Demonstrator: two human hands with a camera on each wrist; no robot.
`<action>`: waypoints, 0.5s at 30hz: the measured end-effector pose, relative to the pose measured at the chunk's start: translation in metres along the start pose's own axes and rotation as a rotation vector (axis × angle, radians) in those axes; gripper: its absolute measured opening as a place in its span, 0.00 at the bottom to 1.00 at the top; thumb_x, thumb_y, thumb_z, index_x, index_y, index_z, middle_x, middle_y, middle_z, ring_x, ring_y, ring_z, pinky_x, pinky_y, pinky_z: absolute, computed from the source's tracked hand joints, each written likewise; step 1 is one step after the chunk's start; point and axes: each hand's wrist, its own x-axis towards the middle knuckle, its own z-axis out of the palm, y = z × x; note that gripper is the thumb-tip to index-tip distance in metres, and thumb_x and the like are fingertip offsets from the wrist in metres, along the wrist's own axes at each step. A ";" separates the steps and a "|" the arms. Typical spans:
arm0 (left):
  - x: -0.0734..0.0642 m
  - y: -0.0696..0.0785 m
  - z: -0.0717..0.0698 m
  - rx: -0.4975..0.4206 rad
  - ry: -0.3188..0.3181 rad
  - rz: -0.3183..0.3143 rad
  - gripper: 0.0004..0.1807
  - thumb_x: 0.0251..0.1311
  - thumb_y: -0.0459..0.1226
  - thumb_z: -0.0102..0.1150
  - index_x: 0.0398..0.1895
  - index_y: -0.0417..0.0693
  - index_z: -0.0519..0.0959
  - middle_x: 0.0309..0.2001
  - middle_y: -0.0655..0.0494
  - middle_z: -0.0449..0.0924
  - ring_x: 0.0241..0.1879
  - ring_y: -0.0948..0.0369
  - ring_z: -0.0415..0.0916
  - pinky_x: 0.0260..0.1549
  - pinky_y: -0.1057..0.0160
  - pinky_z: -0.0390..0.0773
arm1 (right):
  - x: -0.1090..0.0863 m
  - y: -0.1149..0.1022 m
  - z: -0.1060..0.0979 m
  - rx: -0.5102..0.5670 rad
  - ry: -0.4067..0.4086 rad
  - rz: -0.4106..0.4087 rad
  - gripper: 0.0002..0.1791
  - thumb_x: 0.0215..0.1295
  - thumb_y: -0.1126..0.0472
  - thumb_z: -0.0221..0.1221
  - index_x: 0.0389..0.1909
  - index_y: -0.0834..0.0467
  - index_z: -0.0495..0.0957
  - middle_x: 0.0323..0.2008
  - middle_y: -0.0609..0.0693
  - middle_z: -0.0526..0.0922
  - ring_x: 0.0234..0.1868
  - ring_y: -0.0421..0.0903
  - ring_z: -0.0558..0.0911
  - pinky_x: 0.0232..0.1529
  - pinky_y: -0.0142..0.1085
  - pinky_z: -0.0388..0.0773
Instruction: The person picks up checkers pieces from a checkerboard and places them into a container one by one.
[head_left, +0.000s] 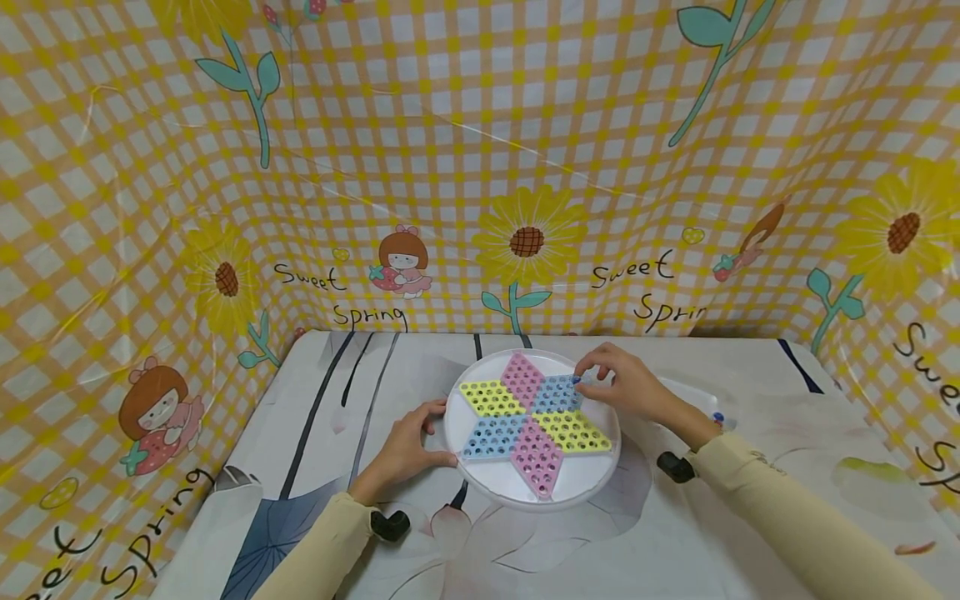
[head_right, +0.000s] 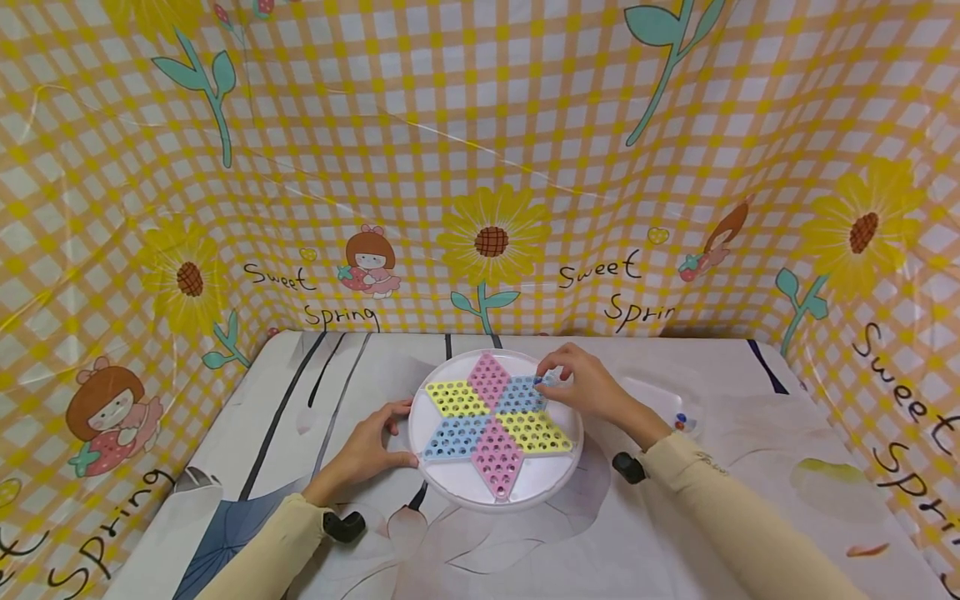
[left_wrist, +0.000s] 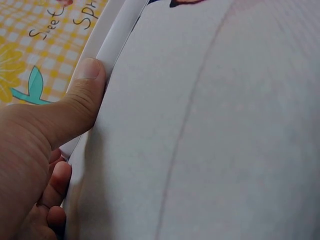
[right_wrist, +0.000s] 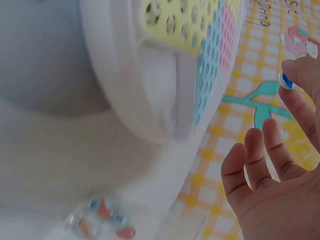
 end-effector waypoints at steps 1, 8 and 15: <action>0.000 0.000 0.000 -0.001 -0.001 -0.001 0.46 0.44 0.40 0.84 0.68 0.44 0.71 0.65 0.55 0.75 0.45 0.59 0.66 0.46 0.58 0.65 | -0.002 0.002 -0.003 -0.002 0.004 0.016 0.10 0.64 0.58 0.71 0.44 0.55 0.85 0.48 0.53 0.78 0.41 0.51 0.76 0.32 0.37 0.74; 0.000 -0.003 0.001 0.016 0.005 0.010 0.45 0.44 0.41 0.84 0.68 0.45 0.72 0.65 0.55 0.75 0.44 0.59 0.67 0.46 0.59 0.66 | -0.014 0.013 -0.022 -0.035 0.029 0.082 0.09 0.66 0.56 0.70 0.44 0.53 0.85 0.49 0.56 0.79 0.44 0.54 0.77 0.34 0.38 0.76; 0.001 -0.004 0.001 0.016 -0.001 0.035 0.46 0.45 0.42 0.84 0.69 0.44 0.71 0.68 0.55 0.74 0.44 0.59 0.67 0.45 0.60 0.66 | -0.028 0.031 -0.037 -0.085 0.089 0.094 0.09 0.66 0.55 0.69 0.43 0.52 0.85 0.50 0.54 0.79 0.42 0.54 0.78 0.34 0.40 0.76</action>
